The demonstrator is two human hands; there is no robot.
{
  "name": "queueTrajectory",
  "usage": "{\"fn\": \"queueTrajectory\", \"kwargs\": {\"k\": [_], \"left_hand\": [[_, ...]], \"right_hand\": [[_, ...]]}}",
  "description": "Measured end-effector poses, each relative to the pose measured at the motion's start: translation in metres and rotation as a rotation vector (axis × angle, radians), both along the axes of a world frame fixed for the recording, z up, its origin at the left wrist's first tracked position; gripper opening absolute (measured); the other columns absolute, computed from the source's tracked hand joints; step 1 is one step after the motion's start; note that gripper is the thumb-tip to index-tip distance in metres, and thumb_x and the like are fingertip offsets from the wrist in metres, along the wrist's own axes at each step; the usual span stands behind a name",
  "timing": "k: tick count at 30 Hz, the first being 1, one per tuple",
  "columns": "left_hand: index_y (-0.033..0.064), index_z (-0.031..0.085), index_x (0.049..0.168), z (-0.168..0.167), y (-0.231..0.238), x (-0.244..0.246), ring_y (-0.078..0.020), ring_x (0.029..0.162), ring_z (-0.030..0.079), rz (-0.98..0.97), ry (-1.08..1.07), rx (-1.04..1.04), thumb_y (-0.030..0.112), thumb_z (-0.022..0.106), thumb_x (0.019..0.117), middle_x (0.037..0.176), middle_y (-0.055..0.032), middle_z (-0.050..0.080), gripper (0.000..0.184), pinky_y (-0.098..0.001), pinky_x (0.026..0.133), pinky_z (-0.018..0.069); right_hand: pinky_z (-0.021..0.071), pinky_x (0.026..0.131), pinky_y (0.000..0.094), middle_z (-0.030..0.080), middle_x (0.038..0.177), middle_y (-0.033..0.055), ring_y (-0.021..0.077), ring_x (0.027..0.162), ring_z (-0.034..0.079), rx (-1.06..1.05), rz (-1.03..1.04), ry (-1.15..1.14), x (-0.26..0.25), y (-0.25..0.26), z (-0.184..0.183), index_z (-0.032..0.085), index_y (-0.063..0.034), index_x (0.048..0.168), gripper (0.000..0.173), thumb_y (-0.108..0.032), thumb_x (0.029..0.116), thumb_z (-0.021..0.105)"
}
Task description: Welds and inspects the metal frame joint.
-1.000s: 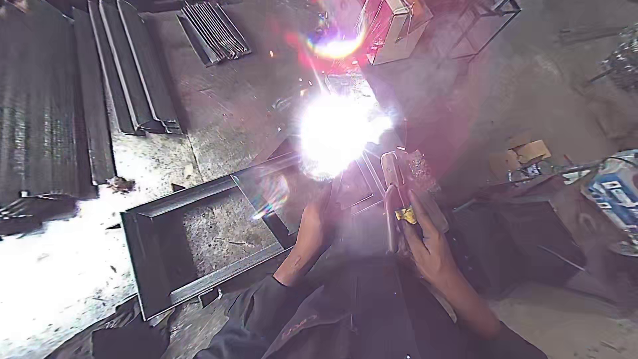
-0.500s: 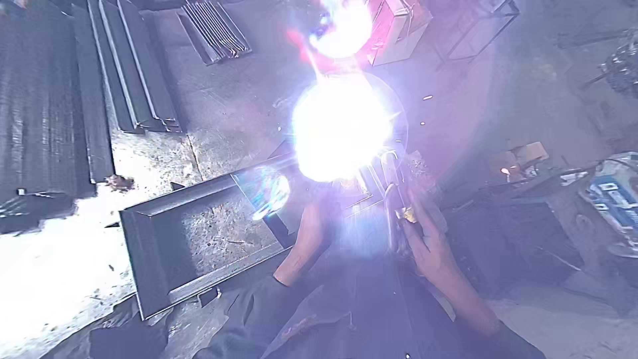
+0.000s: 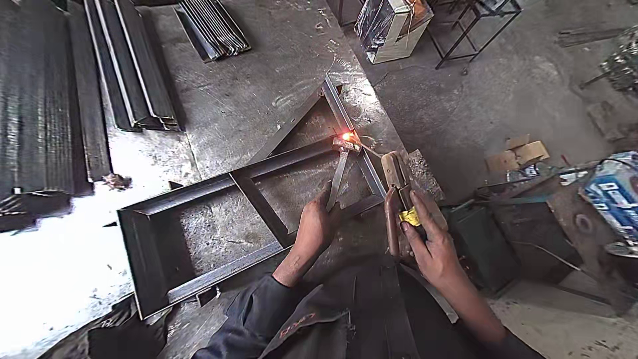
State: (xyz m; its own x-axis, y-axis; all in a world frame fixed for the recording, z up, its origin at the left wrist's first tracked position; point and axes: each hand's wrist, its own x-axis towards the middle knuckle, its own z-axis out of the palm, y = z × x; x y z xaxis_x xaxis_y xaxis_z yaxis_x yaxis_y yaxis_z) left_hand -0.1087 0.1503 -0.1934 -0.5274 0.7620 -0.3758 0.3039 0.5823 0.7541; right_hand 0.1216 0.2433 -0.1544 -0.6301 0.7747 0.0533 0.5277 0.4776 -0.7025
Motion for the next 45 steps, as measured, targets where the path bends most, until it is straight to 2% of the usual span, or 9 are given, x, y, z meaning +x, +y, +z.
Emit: {"fn": "queueTrajectory", "kwargs": {"k": [3, 18, 29, 34, 36, 39, 40, 42, 45], "left_hand": [[0.0075, 0.049, 0.153, 0.000, 0.001, 0.000, -0.0241, 0.103, 0.071, -0.004, 0.009, 0.000, 0.019, 0.055, 0.1013, 0.117, -0.0149, 0.073, 0.053, -0.0439, 0.095, 0.0542], [0.0085, 0.053, 0.149, -0.005, -0.002, 0.001, -0.0230, 0.099, 0.071, 0.016, 0.005, 0.048, 0.021, 0.057, 0.1015, 0.110, -0.0138, 0.073, 0.049, -0.0434, 0.092, 0.0559], [0.0088, 0.055, 0.147, -0.006, -0.002, 0.001, -0.0210, 0.096, 0.071, 0.025, -0.002, 0.061, 0.020, 0.057, 0.1006, 0.108, -0.0129, 0.073, 0.048, -0.0416, 0.090, 0.0556], [0.0033, 0.069, 0.120, -0.009, -0.004, 0.001, -0.0204, 0.089, 0.069, 0.032, -0.022, 0.060, 0.020, 0.061, 0.1002, 0.097, -0.0114, 0.072, 0.027, -0.0428, 0.084, 0.0568], [0.0053, 0.063, 0.137, -0.004, -0.002, -0.001, -0.0218, 0.091, 0.070, 0.009, -0.035, 0.012, 0.020, 0.058, 0.1010, 0.102, -0.0122, 0.073, 0.039, -0.0435, 0.086, 0.0560], [0.0104, 0.054, 0.149, 0.001, 0.000, 0.000, -0.0208, 0.095, 0.070, 0.016, -0.005, -0.017, 0.021, 0.056, 0.1016, 0.108, -0.0116, 0.073, 0.048, -0.0419, 0.089, 0.0553], [0.0117, 0.052, 0.152, 0.003, 0.001, 0.001, -0.0220, 0.101, 0.071, 0.014, 0.003, -0.031, 0.021, 0.056, 0.1018, 0.114, -0.0126, 0.074, 0.051, -0.0430, 0.093, 0.0548], [0.0110, 0.049, 0.154, 0.004, 0.003, 0.002, -0.0248, 0.109, 0.070, -0.004, 0.030, -0.048, 0.022, 0.055, 0.1030, 0.120, -0.0148, 0.073, 0.052, -0.0455, 0.099, 0.0532], [0.0093, 0.046, 0.155, 0.008, 0.006, 0.003, -0.0329, 0.111, 0.069, -0.063, 0.118, -0.147, 0.024, 0.051, 0.1054, 0.121, -0.0185, 0.071, 0.052, -0.0529, 0.098, 0.0529]], "right_hand": [[0.0584, 0.079, 0.0267, 0.068, 0.123, 0.0131, 0.0099, 0.090, 0.068, 0.020, 0.005, -0.037, -0.003, 0.001, -0.004, 0.043, -0.0104, 0.157, 0.057, -0.033, 0.1058, 0.053], [0.0520, 0.102, 0.0268, 0.063, 0.138, 0.0159, 0.0125, 0.119, 0.065, 0.089, 0.065, 0.032, -0.008, 0.004, -0.010, 0.046, -0.0038, 0.154, 0.054, -0.027, 0.1055, 0.055], [0.0534, 0.099, 0.0282, 0.065, 0.136, 0.0141, 0.0141, 0.115, 0.067, 0.079, 0.051, -0.028, -0.008, 0.004, -0.008, 0.044, -0.0071, 0.155, 0.055, -0.029, 0.1061, 0.054], [0.0591, 0.087, 0.0337, 0.068, 0.132, 0.0138, 0.0160, 0.104, 0.072, 0.096, 0.028, -0.056, -0.007, 0.003, -0.002, 0.046, -0.0084, 0.155, 0.055, -0.030, 0.1055, 0.054], [0.0604, 0.081, 0.0297, 0.066, 0.130, 0.0147, 0.0104, 0.095, 0.070, 0.056, -0.009, 0.014, -0.002, 0.002, 0.000, 0.042, -0.0027, 0.155, 0.058, -0.025, 0.1035, 0.056], [0.0586, 0.091, 0.0237, 0.055, 0.146, 0.0136, 0.0060, 0.110, 0.066, -0.134, -0.079, 0.185, 0.013, -0.005, 0.009, 0.027, 0.0036, 0.159, 0.073, -0.014, 0.0978, 0.062], [0.0600, 0.085, 0.0223, 0.059, 0.141, 0.0104, 0.0052, 0.104, 0.068, -0.230, -0.119, 0.285, 0.018, -0.008, 0.011, 0.022, 0.0044, 0.160, 0.079, -0.012, 0.0953, 0.064], [0.0602, 0.054, 0.0295, 0.066, 0.098, 0.0050, 0.0122, 0.064, 0.066, -0.445, -0.203, 0.506, 0.026, -0.016, 0.006, 0.017, -0.0014, 0.161, 0.085, -0.016, 0.0929, 0.066], [0.0569, 0.047, 0.0322, 0.059, 0.075, 0.0033, 0.0157, 0.050, 0.059, -0.673, -0.245, 0.696, 0.043, -0.023, -0.006, 0.016, -0.0156, 0.160, 0.081, -0.033, 0.0982, 0.065]]}}
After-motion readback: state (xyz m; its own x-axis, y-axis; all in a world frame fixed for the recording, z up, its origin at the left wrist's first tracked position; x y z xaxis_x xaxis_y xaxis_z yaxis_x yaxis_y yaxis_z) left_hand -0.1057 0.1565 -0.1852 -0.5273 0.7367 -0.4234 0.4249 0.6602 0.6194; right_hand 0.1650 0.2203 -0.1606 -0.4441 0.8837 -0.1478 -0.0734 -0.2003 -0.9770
